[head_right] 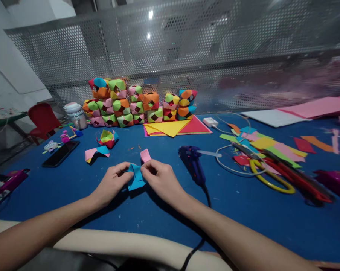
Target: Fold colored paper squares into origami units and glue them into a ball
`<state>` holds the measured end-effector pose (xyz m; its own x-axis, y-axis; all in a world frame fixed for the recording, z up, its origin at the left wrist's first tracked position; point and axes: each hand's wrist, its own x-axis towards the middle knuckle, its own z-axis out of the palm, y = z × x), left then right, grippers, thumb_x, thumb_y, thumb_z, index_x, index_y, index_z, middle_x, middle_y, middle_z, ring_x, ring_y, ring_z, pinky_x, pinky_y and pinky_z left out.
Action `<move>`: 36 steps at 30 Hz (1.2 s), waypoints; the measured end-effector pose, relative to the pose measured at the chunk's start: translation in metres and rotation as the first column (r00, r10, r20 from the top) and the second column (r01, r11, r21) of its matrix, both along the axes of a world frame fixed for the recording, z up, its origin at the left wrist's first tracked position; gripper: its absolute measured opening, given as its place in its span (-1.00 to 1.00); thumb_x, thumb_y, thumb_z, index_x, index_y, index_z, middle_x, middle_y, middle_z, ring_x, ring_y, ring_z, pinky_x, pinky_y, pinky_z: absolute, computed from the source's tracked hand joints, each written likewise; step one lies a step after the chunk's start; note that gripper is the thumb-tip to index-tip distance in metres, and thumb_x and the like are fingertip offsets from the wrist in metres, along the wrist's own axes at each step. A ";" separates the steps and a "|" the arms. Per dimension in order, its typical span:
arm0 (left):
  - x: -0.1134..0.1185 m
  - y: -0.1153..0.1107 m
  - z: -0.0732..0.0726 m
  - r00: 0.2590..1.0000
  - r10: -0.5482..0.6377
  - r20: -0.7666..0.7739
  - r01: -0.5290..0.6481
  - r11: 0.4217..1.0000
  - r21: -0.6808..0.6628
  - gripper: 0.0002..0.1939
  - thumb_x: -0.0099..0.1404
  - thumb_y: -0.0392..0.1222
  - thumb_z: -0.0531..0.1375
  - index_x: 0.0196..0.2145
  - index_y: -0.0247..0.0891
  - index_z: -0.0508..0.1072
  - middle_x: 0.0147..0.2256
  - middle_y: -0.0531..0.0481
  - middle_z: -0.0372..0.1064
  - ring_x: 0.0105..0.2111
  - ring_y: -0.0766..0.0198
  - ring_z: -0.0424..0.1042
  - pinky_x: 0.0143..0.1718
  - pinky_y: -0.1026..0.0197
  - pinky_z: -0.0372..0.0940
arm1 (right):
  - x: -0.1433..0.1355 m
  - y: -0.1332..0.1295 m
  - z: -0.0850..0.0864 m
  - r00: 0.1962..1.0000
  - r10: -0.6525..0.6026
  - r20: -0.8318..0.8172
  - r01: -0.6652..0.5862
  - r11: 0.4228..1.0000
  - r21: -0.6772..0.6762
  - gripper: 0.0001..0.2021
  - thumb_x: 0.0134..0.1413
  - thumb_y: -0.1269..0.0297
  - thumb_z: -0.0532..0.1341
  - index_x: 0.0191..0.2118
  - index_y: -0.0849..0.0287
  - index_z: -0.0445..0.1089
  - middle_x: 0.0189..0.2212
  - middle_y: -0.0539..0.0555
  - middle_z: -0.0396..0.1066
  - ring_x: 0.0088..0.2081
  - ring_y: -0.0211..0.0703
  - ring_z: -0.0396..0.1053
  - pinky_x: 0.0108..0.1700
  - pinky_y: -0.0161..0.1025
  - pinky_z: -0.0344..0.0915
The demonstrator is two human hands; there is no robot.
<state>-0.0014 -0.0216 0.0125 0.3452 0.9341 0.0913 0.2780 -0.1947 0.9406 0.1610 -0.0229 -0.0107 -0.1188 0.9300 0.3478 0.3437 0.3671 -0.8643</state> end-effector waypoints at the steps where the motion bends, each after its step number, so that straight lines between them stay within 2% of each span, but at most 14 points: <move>1: 0.000 0.000 0.000 1.000 0.004 -0.011 -0.004 1.000 0.007 -0.84 0.16 -0.22 0.07 -0.37 -0.31 0.41 -0.52 0.13 0.19 -0.51 0.40 0.11 -0.48 0.35 0.06 | 0.000 0.000 0.000 1.000 0.001 0.004 -0.001 1.000 0.013 -0.83 0.04 0.29 0.11 -0.47 0.22 0.36 -0.57 -0.04 0.31 -0.50 -0.30 0.21 -0.43 -0.36 0.15; 4: -0.001 0.001 -0.003 0.999 0.031 -0.012 -0.030 0.999 0.034 -0.80 0.21 -0.15 0.08 -0.40 -0.33 0.41 -0.51 0.11 0.19 -0.48 0.39 0.13 -0.45 0.34 0.08 | 0.000 -0.001 -0.002 1.000 0.010 0.011 -0.011 0.999 0.047 -0.83 0.06 0.30 0.10 -0.48 0.22 0.35 -0.57 -0.04 0.30 -0.50 -0.31 0.22 -0.43 -0.37 0.15; 11: -0.002 0.003 -0.006 0.999 0.039 0.011 -0.039 0.999 0.038 -0.78 0.23 -0.13 0.08 -0.44 -0.33 0.39 -0.51 0.09 0.21 -0.46 0.38 0.16 -0.42 0.34 0.10 | 0.000 -0.001 -0.002 0.999 0.028 0.028 -0.029 0.997 0.064 -0.83 0.08 0.29 0.11 -0.46 0.21 0.36 -0.57 -0.04 0.32 -0.50 -0.31 0.24 -0.43 -0.37 0.15; 19: -0.004 0.004 -0.007 0.999 0.046 -0.003 -0.046 0.998 0.040 -0.73 0.22 -0.10 0.11 -0.54 -0.32 0.34 -0.57 0.12 0.14 -0.52 0.40 0.11 -0.49 0.34 0.04 | 0.000 -0.002 -0.003 0.996 0.019 0.088 -0.029 0.993 0.114 -0.85 0.04 0.24 0.16 -0.41 0.21 0.36 -0.58 -0.06 0.26 -0.53 -0.32 0.17 -0.46 -0.36 0.13; 23: -0.003 0.004 -0.008 0.998 0.033 0.058 -0.035 0.999 0.034 -0.79 0.23 -0.11 0.11 -0.36 -0.31 0.43 -0.43 0.06 0.31 -0.41 0.35 0.24 -0.36 0.31 0.15 | -0.001 -0.001 -0.004 0.998 0.026 0.064 -0.030 0.997 0.070 -0.82 0.08 0.24 0.13 -0.45 0.21 0.33 -0.60 -0.07 0.24 -0.54 -0.33 0.15 -0.48 -0.37 0.11; 25: -0.002 0.005 -0.008 0.996 0.036 0.083 -0.040 0.998 0.045 -0.79 0.23 -0.11 0.11 -0.31 -0.30 0.43 -0.37 0.04 0.34 -0.36 0.33 0.27 -0.31 0.30 0.17 | -0.002 -0.001 -0.005 0.997 0.031 0.066 -0.036 0.996 0.076 -0.81 0.09 0.24 0.12 -0.46 0.21 0.32 -0.61 -0.07 0.24 -0.54 -0.33 0.15 -0.48 -0.37 0.11; 30: -0.003 0.005 -0.008 0.997 0.069 0.032 -0.071 0.995 0.068 -0.77 0.23 -0.09 0.10 -0.42 -0.31 0.39 -0.48 0.08 0.25 -0.44 0.37 0.19 -0.39 0.33 0.12 | -0.002 -0.003 -0.007 0.994 0.038 0.102 -0.052 0.989 0.140 -0.81 0.11 0.26 0.11 -0.45 0.20 0.33 -0.60 -0.06 0.27 -0.54 -0.32 0.18 -0.46 -0.36 0.12; 36: -0.002 0.004 -0.006 0.997 0.072 0.032 -0.074 0.994 0.082 -0.75 0.25 -0.08 0.09 -0.48 -0.30 0.31 -0.52 0.12 0.15 -0.46 0.39 0.12 -0.43 0.34 0.07 | -0.002 -0.003 -0.007 0.993 0.025 0.112 -0.046 0.982 0.186 -0.82 0.12 0.29 0.11 -0.45 0.20 0.34 -0.58 -0.04 0.32 -0.52 -0.31 0.23 -0.44 -0.36 0.14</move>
<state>-0.0037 -0.0179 0.0067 0.2723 0.9454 0.1789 0.2675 -0.2530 0.9297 0.1588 -0.0260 -0.0181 -0.1970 0.8440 0.4989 0.4154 0.5328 -0.7373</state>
